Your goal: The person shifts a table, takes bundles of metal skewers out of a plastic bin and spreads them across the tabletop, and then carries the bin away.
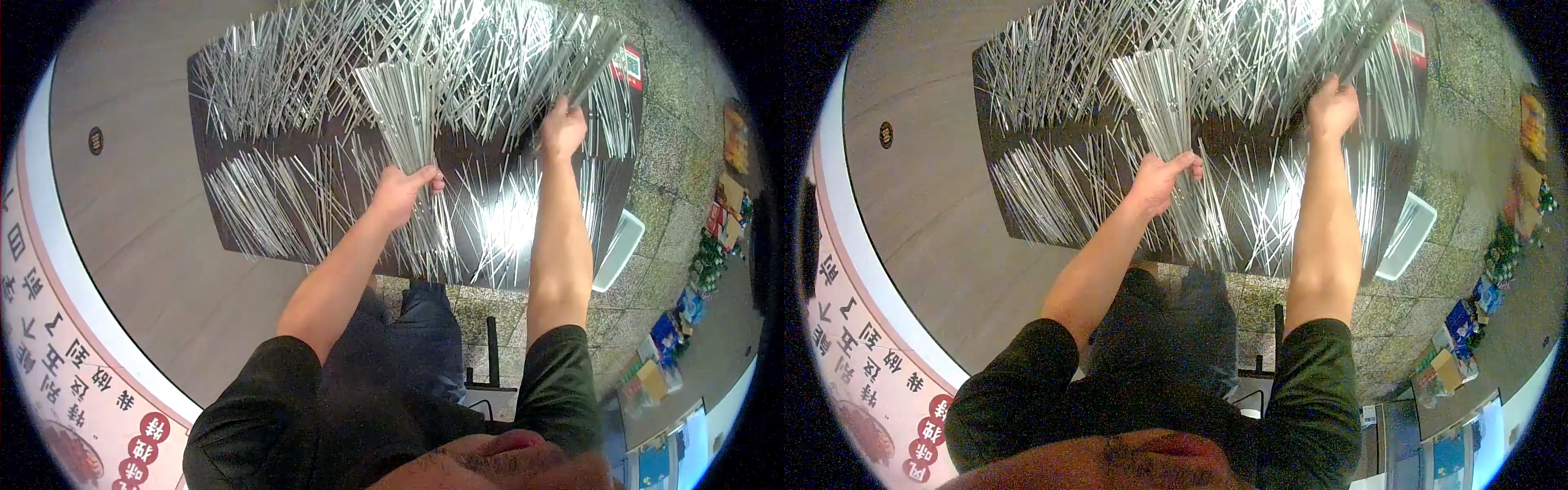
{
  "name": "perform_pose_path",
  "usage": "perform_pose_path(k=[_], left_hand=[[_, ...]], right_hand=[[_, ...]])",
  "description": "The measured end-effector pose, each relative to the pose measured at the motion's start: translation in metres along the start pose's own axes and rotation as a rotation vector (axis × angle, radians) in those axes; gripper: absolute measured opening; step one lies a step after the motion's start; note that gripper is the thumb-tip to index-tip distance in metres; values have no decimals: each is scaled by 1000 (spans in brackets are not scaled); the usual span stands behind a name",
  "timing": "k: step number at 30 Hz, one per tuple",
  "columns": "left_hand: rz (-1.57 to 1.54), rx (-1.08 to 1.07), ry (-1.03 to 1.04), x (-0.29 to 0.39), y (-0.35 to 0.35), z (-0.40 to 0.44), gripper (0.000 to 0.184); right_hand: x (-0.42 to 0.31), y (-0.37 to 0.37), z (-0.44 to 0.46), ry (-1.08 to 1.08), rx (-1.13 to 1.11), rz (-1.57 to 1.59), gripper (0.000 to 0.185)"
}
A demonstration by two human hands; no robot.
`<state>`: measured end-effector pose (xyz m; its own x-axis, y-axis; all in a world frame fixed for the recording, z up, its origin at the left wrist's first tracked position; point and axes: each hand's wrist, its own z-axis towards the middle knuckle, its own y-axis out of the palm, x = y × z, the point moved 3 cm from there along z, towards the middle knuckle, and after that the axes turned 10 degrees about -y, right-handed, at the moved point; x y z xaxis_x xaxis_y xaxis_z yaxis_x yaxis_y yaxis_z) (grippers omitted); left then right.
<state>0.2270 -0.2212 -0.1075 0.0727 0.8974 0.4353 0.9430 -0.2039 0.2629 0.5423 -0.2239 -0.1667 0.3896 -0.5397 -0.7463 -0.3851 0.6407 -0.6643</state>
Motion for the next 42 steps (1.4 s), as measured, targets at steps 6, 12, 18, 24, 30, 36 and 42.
perform_pose_path(k=[6,12,18,24,30,36,42], left_hand=[[-51,-47,-8,-8,-4,6,9],[-22,-61,32,-8,-6,6,14],[11,-27,-43,-7,-7,2,14],[-30,-91,-30,-10,-9,-1,13],[-29,-113,11,-20,-17,-13,15],[-31,-130,-90,-40,-26,-45,18],[7,88,141,-81,-96,-75,29]], right_hand=[[37,-31,30,-42,19,-119,39],[32,-58,42,17,1,-255,50],[71,-62,58,-99,-148,-487,50],[80,-71,53,-237,-86,-400,43],[21,-101,6,-177,-108,-259,32],[-61,-57,-232,68,-738,265,35],[-135,-26,-374,153,-755,236,36]])
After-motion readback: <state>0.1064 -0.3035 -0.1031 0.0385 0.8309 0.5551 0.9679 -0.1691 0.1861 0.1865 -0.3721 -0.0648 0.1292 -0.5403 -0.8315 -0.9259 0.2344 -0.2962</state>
